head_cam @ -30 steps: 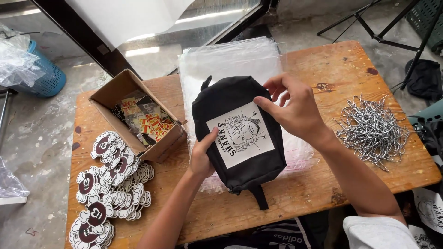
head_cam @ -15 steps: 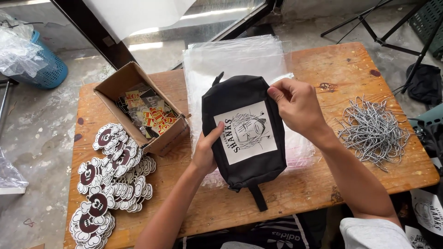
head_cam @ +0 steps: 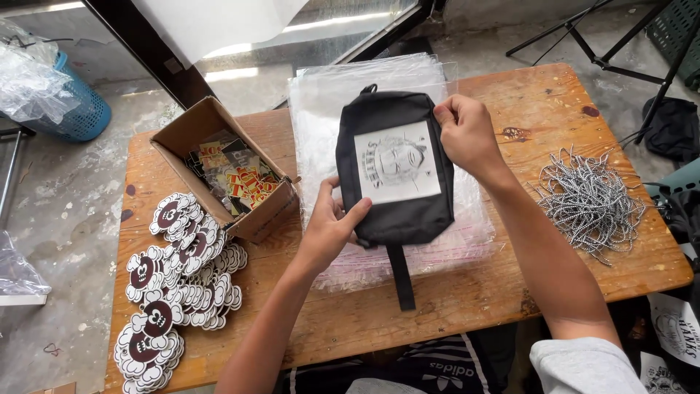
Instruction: The person assembles small black pouches by attaching a flower-shaped keychain to the strap and placing a sticker inside. They then place the completed pouch into a clear plastic bag and add a small packet from a cardboard box before setting the package aside.
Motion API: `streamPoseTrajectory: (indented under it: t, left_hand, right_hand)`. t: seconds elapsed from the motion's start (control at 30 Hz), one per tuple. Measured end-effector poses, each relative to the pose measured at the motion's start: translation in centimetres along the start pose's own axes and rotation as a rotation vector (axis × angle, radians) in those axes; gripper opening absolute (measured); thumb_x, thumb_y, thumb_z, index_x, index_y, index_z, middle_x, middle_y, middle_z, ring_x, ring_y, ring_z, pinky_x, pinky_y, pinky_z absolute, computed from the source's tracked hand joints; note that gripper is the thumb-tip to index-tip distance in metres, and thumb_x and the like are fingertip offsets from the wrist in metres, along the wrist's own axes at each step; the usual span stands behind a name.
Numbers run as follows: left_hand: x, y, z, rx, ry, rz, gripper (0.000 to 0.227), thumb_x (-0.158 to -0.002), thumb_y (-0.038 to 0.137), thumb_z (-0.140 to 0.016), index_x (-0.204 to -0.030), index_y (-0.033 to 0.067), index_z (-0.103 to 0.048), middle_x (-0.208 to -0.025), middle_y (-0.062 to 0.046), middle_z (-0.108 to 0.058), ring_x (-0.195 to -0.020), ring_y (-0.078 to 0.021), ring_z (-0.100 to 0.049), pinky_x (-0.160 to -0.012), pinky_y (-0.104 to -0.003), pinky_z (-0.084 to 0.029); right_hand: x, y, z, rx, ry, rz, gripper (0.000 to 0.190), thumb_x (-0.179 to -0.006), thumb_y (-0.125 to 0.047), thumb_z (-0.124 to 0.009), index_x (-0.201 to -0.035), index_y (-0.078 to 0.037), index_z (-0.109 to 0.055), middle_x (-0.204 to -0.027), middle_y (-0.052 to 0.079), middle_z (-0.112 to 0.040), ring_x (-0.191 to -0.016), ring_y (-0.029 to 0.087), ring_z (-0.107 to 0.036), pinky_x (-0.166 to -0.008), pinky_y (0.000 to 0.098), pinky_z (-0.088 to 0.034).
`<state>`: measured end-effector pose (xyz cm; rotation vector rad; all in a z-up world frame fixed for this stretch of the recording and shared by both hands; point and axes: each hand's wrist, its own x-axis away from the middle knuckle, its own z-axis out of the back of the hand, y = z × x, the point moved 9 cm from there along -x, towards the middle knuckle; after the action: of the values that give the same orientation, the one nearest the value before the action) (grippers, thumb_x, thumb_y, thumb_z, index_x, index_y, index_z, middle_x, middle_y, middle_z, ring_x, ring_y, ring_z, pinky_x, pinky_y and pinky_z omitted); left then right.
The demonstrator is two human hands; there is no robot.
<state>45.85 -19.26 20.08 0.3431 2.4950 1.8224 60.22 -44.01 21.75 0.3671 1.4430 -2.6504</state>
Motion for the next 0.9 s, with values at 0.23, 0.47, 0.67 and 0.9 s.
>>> streamPoseTrajectory:
  t: [0.23, 0.47, 0.67, 0.9]
  left_hand:
    - [-0.7, -0.8, 0.7, -0.058, 0.027, -0.055, 0.068, -0.092, 0.010, -0.070, -0.145, -0.0026, -0.029, -0.097, -0.020, -0.066, -0.082, -0.0254, -0.072, -0.062, -0.044, -0.068]
    - [-1.6, -2.6, 0.8, 0.187, 0.015, -0.122, 0.065, -0.091, -0.003, -0.066, -0.146, 0.0050, -0.032, -0.110, -0.012, -0.060, -0.095, -0.0247, -0.071, -0.078, -0.045, -0.067]
    - [-1.2, -2.7, 0.1, 0.171, 0.025, -0.134, 0.047, -0.096, -0.002, -0.053, -0.140, 0.0058, -0.038, -0.103, -0.011, -0.061, -0.090, -0.0256, -0.072, -0.074, -0.047, -0.068]
    - [-1.5, -2.6, 1.7, 0.075, 0.141, -0.100, 0.019, -0.104, 0.018, -0.053, -0.105, -0.0005, -0.059, -0.076, -0.012, -0.067, -0.067, -0.0218, -0.071, -0.057, -0.043, -0.066]
  right_hand:
    - [-4.3, 5.5, -3.0, 0.011, 0.004, -0.065, 0.023, -0.103, -0.018, -0.061, -0.084, -0.007, -0.070, -0.060, 0.009, -0.058, -0.056, 0.022, -0.057, -0.052, 0.0367, -0.046]
    - [1.3, -2.5, -3.2, -0.521, -0.065, -0.224, 0.031, -0.091, -0.019, -0.075, -0.117, -0.008, -0.063, -0.082, 0.004, -0.058, -0.073, 0.011, -0.062, -0.063, 0.0271, -0.058]
    - [2.0, -1.2, -2.6, -0.674, 0.044, -0.136, 0.033, -0.094, -0.002, -0.071, -0.126, -0.002, -0.062, -0.087, 0.006, -0.063, -0.073, 0.016, -0.071, -0.061, 0.0318, -0.066]
    - [1.9, -0.6, -2.8, -0.678, 0.060, -0.056, 0.026, -0.103, -0.006, -0.061, -0.129, -0.004, -0.062, -0.089, 0.008, -0.068, -0.070, 0.017, -0.072, -0.056, 0.0302, -0.066]
